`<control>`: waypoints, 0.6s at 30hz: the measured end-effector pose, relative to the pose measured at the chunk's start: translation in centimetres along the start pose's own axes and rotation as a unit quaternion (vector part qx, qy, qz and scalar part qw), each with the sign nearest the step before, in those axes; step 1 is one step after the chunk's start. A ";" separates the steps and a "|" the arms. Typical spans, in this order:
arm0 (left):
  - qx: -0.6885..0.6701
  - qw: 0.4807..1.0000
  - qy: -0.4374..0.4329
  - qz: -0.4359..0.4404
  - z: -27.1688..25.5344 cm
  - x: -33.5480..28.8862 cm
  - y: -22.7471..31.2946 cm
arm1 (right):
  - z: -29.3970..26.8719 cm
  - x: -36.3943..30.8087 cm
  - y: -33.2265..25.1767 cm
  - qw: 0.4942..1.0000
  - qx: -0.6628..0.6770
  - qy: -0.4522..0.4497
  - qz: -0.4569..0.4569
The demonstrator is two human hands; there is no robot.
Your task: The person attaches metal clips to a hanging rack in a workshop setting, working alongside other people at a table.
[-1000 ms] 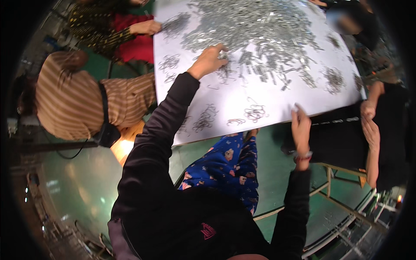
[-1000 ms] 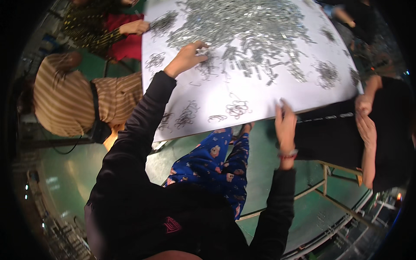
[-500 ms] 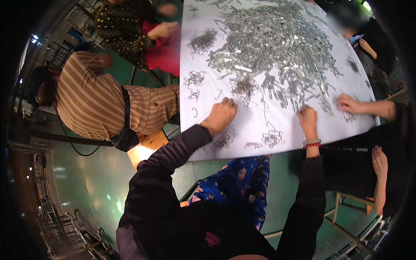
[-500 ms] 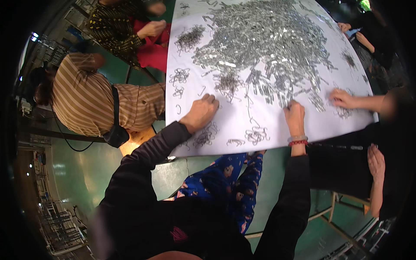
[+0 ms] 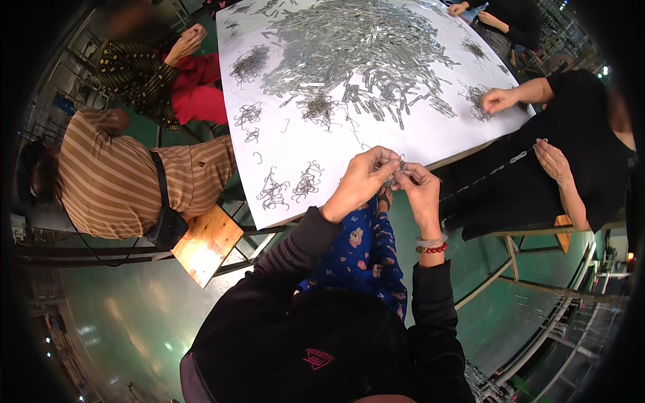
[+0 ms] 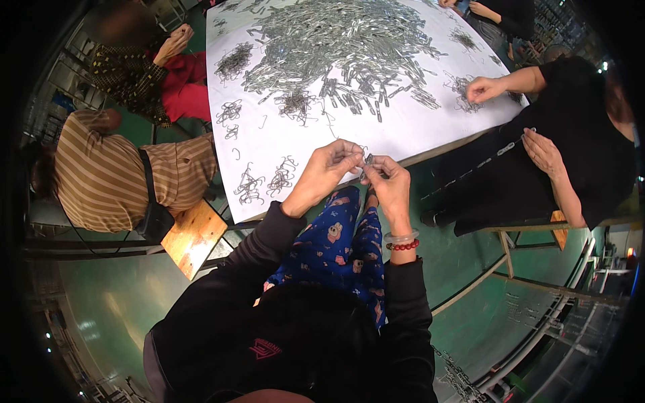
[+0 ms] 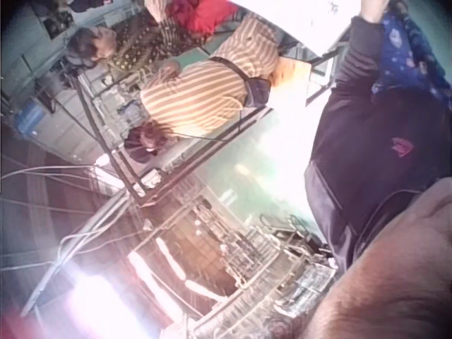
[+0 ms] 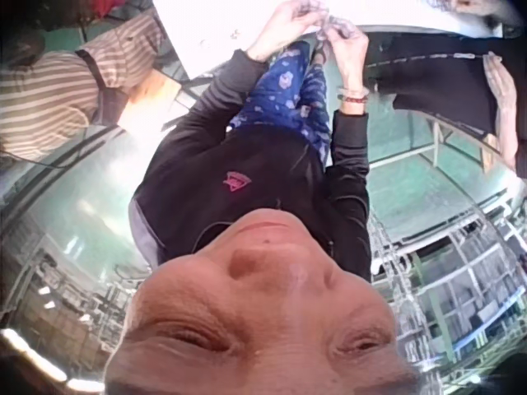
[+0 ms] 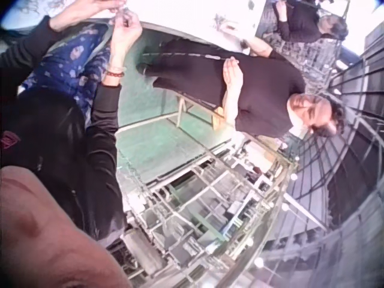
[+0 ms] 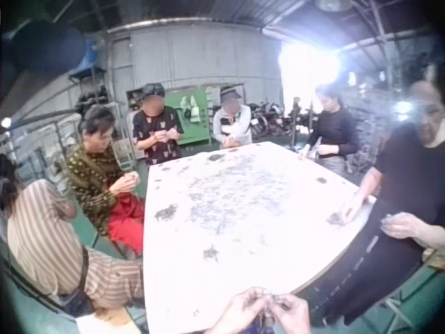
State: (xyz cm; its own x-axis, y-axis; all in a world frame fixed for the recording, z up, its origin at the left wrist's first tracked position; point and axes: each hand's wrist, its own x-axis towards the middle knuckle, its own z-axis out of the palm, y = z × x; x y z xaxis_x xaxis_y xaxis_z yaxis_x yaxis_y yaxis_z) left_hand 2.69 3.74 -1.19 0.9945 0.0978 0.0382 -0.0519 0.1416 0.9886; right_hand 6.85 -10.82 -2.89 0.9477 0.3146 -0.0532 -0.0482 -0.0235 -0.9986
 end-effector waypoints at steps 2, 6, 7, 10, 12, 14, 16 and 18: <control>-0.039 0.999 -0.002 -0.016 0.8 -0.5 0.4 | 0.2 -1.5 -0.4 1.000 0.005 0.010 -0.012; -0.041 0.999 0.005 -0.032 1.6 -1.6 1.5 | 0.4 -3.1 -0.6 0.998 0.030 0.030 -0.036; -0.030 0.999 0.011 -0.024 1.5 -1.9 1.7 | 0.8 -3.6 -0.8 0.998 0.039 0.036 -0.045; 0.057 0.997 0.047 0.038 1.1 -2.7 0.9 | 2.1 -4.7 -1.3 0.995 0.056 0.057 -0.063; 0.055 0.997 0.058 0.018 1.2 -3.3 1.3 | 2.7 -5.1 -1.3 0.993 0.039 0.081 -0.076; 0.032 0.997 0.070 0.012 1.4 -4.0 1.4 | 3.1 -5.5 -1.1 0.992 0.007 0.090 -0.083; 0.005 0.996 0.078 0.047 1.2 -4.4 1.0 | 3.5 -5.7 -0.8 0.991 -0.027 0.077 -0.110; -0.015 0.996 0.061 0.058 1.8 -3.8 0.5 | 2.3 -5.2 -0.9 0.991 -0.029 0.065 -0.111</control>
State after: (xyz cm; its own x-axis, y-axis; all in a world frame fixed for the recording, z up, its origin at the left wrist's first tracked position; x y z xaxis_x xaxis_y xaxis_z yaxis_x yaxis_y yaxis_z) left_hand -0.92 1.67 -0.53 0.9631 0.2348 0.1318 -0.1704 0.1524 0.9735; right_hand 1.27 -10.30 -1.69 0.9657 0.1942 0.1725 0.1803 -0.0231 -0.9833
